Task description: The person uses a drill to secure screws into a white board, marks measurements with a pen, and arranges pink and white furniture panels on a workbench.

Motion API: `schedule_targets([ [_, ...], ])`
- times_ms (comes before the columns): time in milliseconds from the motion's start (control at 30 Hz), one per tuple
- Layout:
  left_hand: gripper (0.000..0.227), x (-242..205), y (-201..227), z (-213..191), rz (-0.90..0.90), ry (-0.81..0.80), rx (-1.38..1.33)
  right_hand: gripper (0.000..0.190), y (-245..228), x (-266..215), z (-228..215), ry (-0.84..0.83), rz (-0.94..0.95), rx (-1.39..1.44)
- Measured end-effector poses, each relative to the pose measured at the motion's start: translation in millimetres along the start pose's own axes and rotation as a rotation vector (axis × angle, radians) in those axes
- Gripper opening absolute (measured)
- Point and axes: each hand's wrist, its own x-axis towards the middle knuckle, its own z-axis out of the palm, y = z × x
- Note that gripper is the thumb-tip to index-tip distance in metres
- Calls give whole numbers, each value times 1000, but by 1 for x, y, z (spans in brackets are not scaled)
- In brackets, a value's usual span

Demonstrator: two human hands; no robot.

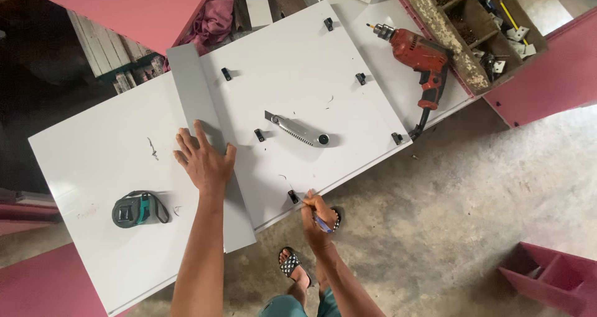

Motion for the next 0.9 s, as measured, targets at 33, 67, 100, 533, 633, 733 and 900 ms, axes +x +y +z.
schedule_targets([
  [33, 95, 0, 1, -2, 0, -7, -3, 7, 6, -3, 1, -5, -9, -12],
  [67, 95, 1, 0, 2, -2, -1, -8, 7, 7, -1, 0, -7, -17, -10],
  [100, 95, 1, -1, 4, -15, -17, 40, 8, 7, -1, -1, 4, 19, 49],
  [533, 96, -114, -38, 4, 24, -51, 237, 59, -55, 121, 12, -262, -209, -602],
  [633, 91, -121, -45, 2, -47, -126, 326, 56, -11, 156, 39, -548, -127, -936],
  [733, 92, -114, -45, -1, -100, -206, 480, 47, 3, 162, 25, -425, -315, -1109],
  [900, 77, -128, 11, 8, 531, -73, 623, 36, 33, 195, -21, -224, -118, -890],
])
